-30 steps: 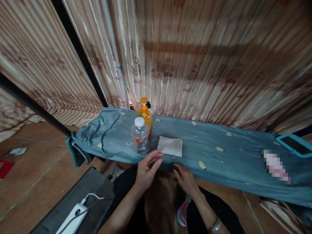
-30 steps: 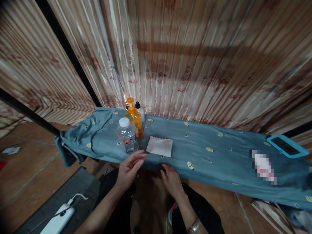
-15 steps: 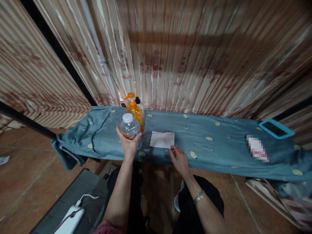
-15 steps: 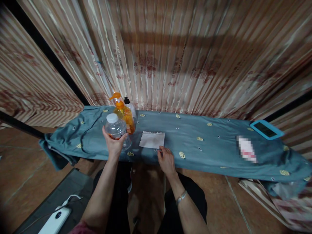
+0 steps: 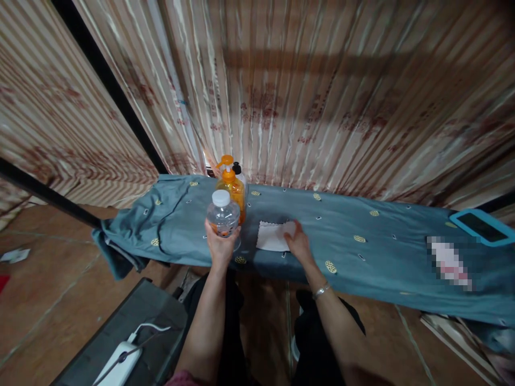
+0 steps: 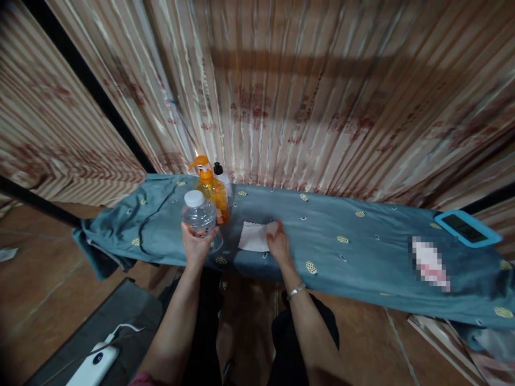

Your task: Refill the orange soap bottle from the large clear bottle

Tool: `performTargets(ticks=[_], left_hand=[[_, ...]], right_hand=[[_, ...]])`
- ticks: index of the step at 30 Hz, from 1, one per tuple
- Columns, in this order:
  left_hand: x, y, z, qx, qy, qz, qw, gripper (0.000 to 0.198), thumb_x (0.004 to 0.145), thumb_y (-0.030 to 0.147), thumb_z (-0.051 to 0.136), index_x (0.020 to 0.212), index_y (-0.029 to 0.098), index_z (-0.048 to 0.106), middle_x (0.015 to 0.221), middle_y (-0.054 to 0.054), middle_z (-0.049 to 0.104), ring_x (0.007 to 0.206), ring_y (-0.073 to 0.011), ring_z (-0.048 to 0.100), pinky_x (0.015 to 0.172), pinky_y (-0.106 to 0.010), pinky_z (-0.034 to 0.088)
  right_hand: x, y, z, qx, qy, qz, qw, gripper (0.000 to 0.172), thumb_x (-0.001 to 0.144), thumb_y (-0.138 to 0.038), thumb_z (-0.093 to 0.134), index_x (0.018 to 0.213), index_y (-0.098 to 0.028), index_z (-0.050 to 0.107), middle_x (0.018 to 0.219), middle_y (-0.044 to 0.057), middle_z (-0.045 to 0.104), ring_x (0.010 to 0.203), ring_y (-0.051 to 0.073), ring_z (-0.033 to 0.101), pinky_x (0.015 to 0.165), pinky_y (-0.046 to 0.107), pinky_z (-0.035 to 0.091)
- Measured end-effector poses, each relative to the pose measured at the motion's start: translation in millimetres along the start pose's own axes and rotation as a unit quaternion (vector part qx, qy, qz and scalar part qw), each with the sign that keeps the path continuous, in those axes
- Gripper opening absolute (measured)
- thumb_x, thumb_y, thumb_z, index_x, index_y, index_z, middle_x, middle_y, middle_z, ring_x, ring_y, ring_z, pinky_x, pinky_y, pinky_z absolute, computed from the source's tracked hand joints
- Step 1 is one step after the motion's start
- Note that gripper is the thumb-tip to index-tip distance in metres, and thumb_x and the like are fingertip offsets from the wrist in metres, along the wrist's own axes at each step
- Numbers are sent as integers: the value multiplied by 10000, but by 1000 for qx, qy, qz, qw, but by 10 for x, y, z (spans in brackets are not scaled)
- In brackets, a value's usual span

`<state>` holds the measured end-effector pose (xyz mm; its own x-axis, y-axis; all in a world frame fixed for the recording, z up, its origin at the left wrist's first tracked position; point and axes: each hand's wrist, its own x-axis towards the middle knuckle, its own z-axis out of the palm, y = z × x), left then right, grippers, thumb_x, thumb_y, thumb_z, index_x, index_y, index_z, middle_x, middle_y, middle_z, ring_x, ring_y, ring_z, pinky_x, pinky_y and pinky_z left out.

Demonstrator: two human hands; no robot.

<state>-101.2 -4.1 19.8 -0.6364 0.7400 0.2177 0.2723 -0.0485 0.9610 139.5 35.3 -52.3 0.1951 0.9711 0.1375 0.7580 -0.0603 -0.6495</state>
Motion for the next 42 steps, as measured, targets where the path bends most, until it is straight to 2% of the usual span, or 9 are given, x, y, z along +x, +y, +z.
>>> performTargets(ticks=[8,13,18,22,28,31,34,38,42], left_hand=[[45,-34,-43,3,-30,17,999,771,506,346,827,1194,189,517,1077,-67,663,977,-241,657,864,-361,528],[70,-61,-32,-2,-43,29,999,758,505,361,825,1178,176,528,1073,-67,661,1006,-250,651,912,-380,518],[90,-74,-41,7,-58,22,998,777,504,382,823,1186,168,521,1071,-79,660,1031,-270,647,914,-397,518],[79,-43,-58,13,-66,18,998,756,522,375,820,1188,182,518,1049,-67,664,981,-250,653,884,-385,525],[66,-47,-54,7,-73,-5,997,789,525,382,831,1215,183,504,1077,-86,673,1013,-269,662,918,-416,523],[72,-68,-49,-1,-82,-4,997,842,537,369,837,1272,184,470,1141,-105,664,1098,-281,647,967,-427,515],[75,-71,-48,-5,-83,7,997,890,536,362,845,1310,184,444,1213,-122,644,1180,-297,616,1025,-448,492],[70,-69,-38,-26,-90,11,996,961,552,345,848,1381,196,386,1323,-138,594,1271,-305,563,1099,-468,439],[75,-81,-23,-66,-110,37,991,1108,557,333,860,1477,210,254,1494,-158,442,1375,-302,467,1170,-453,363]], right_hand=[[-95,156,-335,-80,80,-21,993,472,896,-440,607,1299,-210,526,1342,96,532,1154,238,566,950,488,491],[-271,23,-185,-108,54,-108,987,465,897,-437,608,1295,-210,532,1350,95,531,1168,241,562,962,492,485],[-361,-103,-85,-101,38,-131,986,444,897,-437,607,1273,-208,548,1333,92,543,1164,238,563,966,494,480],[-298,-440,-242,-36,35,-161,986,451,898,-436,605,1284,-211,541,1349,94,533,1180,243,555,978,502,473],[91,-1466,-455,120,-2,-260,958,465,914,-440,579,1322,-224,516,1369,98,525,1194,243,553,991,504,468],[407,-1945,-420,156,-24,-290,944,481,906,-446,591,1321,-215,513,1355,98,532,1178,242,561,977,499,477],[666,-2260,-293,149,-72,-304,938,442,894,-450,611,1252,-196,555,1232,79,597,1063,207,609,909,451,515],[785,-2321,-266,114,-106,-301,941,383,897,-446,608,1176,-185,590,1175,66,616,1007,186,619,865,418,529],[746,-2046,-713,113,-62,-288,949,359,892,-461,611,1111,-176,610,1105,51,634,963,175,624,852,406,527]])
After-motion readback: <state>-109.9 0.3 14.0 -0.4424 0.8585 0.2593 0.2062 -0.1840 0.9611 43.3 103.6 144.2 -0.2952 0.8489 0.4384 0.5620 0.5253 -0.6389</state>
